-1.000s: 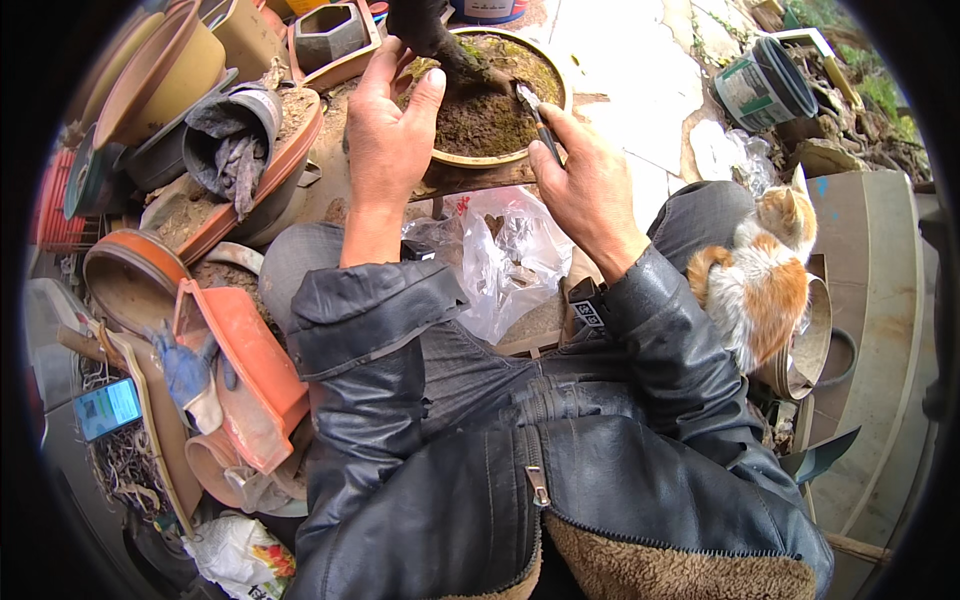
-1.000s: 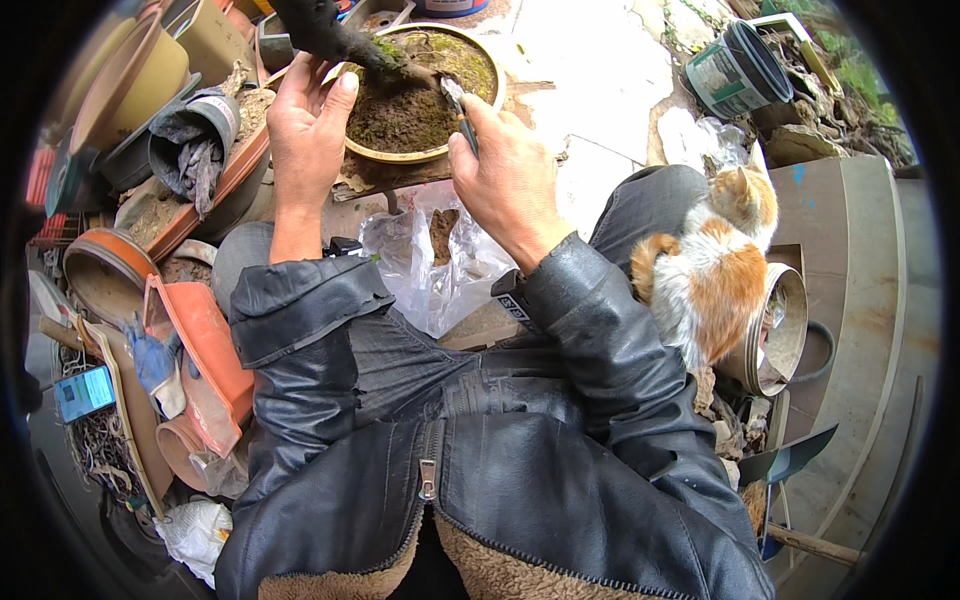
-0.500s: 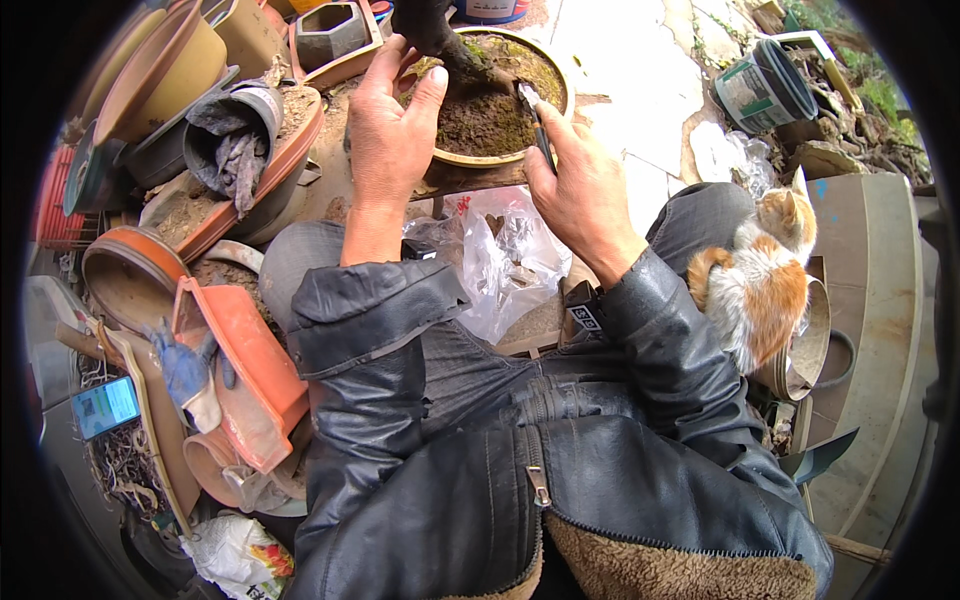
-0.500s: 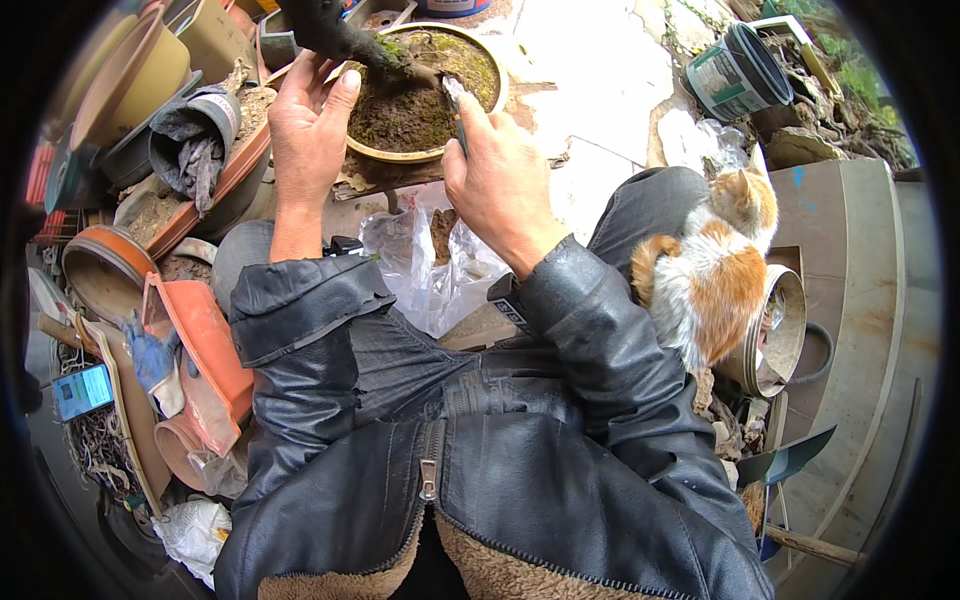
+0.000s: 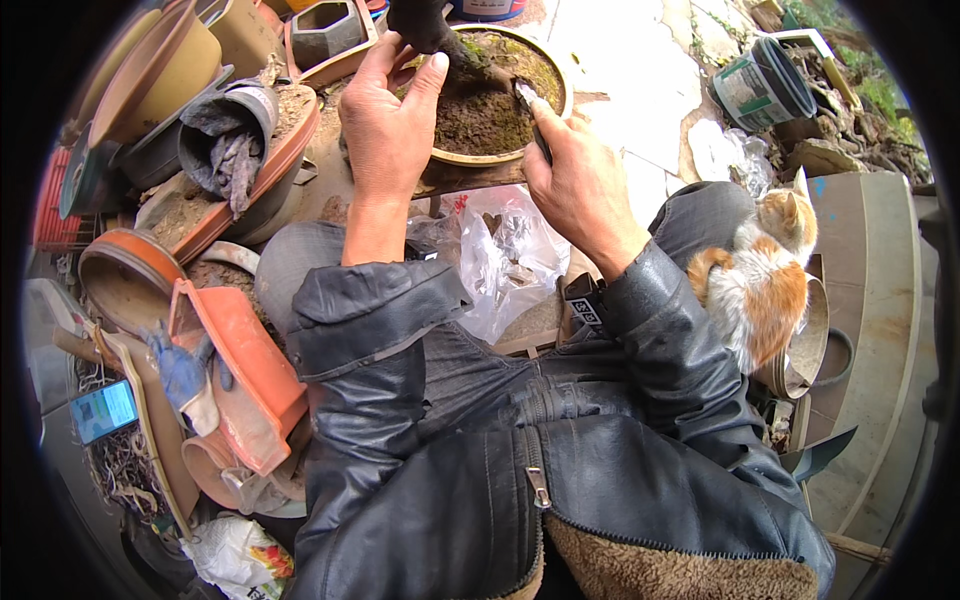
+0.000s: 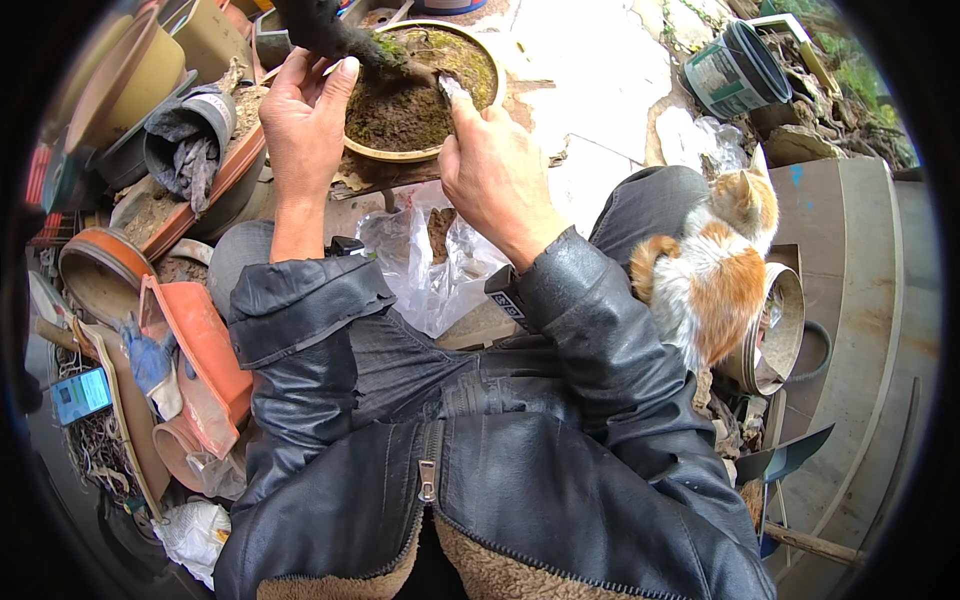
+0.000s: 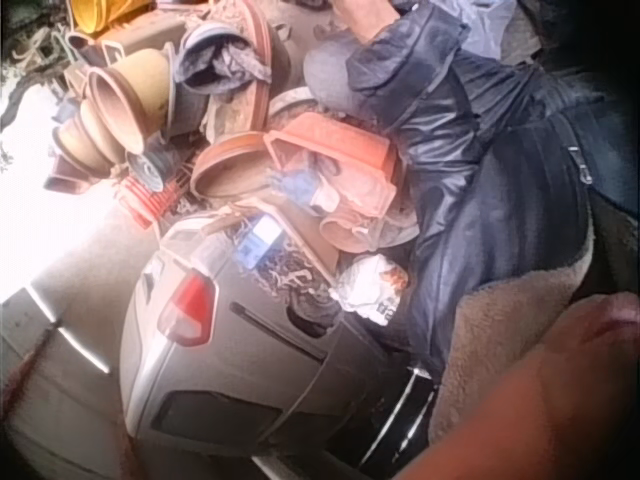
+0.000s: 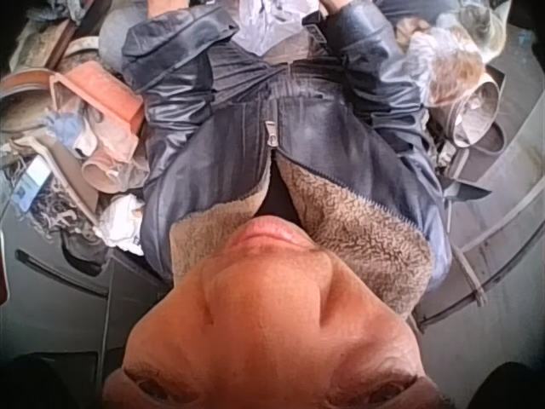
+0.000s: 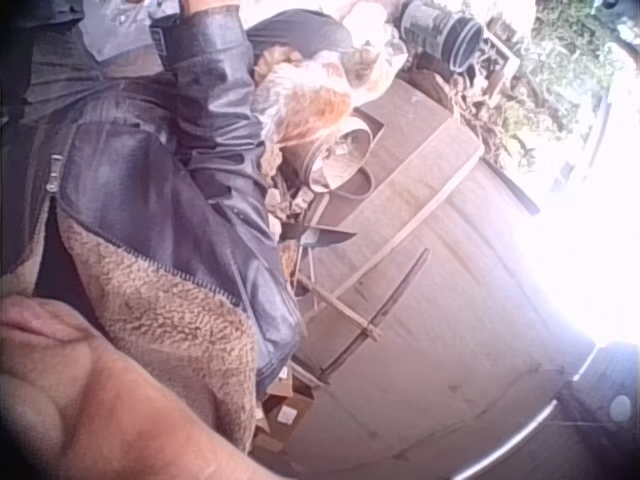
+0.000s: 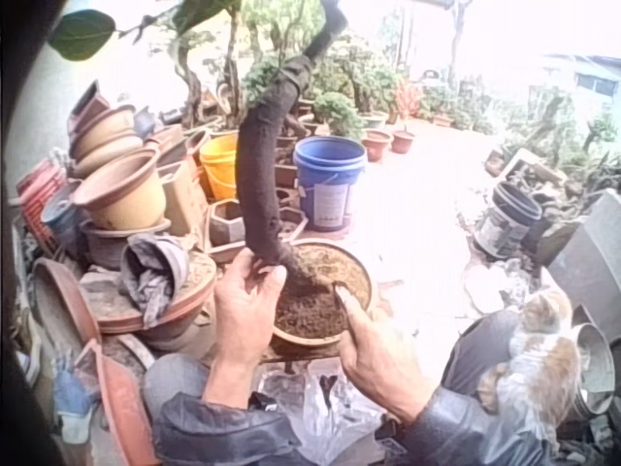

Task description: The person trims a small potted plant using pliers and a small knife, removing soil and small roots from the base. The person works carefully around the trunk, occasionally adjusting the soil and discarding debris into a plastic bag.

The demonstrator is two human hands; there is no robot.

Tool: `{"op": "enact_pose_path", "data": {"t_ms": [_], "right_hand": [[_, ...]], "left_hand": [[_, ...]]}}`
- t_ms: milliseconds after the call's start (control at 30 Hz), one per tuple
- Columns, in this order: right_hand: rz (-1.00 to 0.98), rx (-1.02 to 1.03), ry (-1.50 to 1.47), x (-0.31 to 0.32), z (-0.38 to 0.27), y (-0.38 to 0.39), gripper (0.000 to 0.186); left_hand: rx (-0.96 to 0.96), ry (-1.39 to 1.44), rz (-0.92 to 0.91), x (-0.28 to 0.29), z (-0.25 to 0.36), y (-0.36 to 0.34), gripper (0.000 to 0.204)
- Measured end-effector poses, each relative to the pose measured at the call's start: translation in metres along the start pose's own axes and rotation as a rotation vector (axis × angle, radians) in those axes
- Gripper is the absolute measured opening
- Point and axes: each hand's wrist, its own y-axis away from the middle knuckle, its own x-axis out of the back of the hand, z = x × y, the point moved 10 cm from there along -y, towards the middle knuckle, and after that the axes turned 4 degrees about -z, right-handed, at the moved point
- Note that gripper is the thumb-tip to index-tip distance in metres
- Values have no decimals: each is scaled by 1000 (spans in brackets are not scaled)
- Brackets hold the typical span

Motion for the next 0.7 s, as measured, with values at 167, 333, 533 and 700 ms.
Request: {"op": "enact_pose_path", "data": {"t_ms": [167, 333, 533, 700], "right_hand": [[-14, 12, 19, -3, 1, -2, 40], [-14, 31, 34, -3, 0, -2, 40], [45, 40, 28, 0, -1, 1, 40], [77, 35, -68, 1, 1, 13, 46]], "left_hand": [[-10, 15, 10, 0, 1, -2, 32], [-5, 4, 18, 1, -4, -1, 33], [-10, 24, 8, 2, -9, -4, 38], [-8, 45, 3, 0, -8, -4, 37]]}}
